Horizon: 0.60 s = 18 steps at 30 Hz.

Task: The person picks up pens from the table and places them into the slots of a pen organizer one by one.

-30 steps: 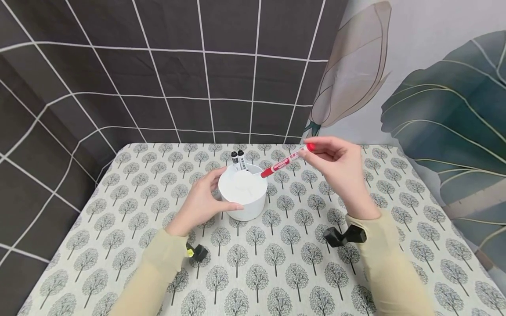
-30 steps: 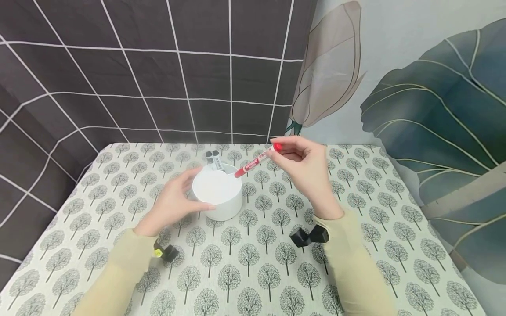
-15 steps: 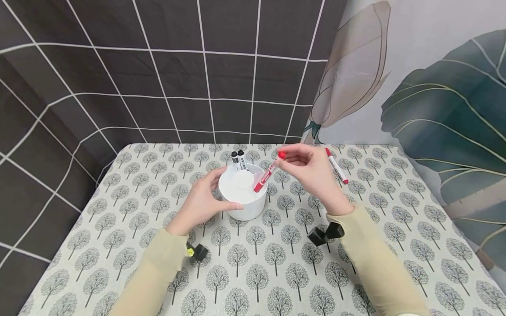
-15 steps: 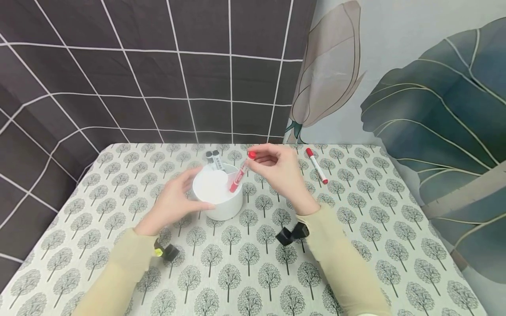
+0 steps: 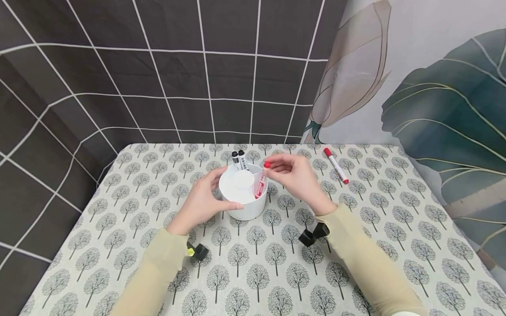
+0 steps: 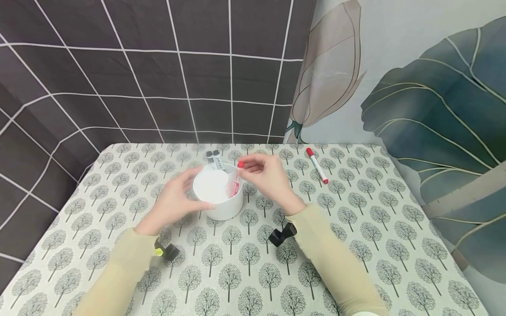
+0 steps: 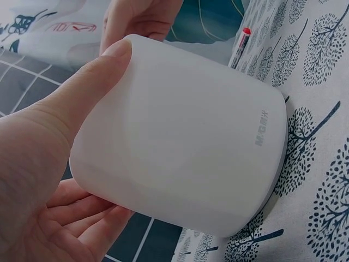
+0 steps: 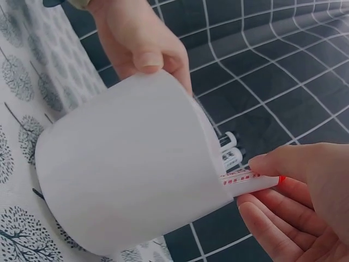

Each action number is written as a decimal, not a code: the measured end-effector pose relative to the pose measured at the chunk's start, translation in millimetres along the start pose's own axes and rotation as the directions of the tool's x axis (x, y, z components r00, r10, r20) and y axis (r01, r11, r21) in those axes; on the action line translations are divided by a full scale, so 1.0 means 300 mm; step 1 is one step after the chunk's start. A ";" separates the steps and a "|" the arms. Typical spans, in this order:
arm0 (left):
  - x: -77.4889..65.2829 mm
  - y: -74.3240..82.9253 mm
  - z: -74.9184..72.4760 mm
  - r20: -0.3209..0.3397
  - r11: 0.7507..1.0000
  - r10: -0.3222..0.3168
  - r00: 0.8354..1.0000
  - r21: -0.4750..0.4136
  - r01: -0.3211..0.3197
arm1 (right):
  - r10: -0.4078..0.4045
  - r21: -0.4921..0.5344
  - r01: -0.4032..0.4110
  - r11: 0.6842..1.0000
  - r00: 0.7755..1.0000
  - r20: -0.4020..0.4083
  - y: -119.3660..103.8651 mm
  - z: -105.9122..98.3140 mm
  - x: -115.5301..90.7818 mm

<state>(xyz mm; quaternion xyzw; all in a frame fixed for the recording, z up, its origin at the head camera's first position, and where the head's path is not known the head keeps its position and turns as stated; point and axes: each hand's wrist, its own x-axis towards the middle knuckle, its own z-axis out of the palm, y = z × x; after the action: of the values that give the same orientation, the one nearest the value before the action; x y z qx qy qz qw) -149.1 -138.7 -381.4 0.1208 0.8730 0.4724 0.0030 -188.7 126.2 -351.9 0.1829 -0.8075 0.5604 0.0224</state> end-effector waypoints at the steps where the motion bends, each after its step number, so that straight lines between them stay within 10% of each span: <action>1: 0.000 0.000 0.000 0.001 1.000 -0.002 1.000 0.002 0.002 | 0.002 0.000 -0.002 1.000 1.000 -0.001 0.002 0.002 0.001; 18: 0.001 -0.005 0.003 -0.005 1.000 -0.023 1.000 0.008 0.023 | -0.008 0.025 0.010 1.000 0.998 -0.069 0.007 -0.073 -0.032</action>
<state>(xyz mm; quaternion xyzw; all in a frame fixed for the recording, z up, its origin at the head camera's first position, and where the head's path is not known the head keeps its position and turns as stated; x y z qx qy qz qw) -149.7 -138.7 -383.0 0.1098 0.8763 0.4690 0.0057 -184.2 149.3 -347.8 0.1671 -0.7983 0.5764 0.0506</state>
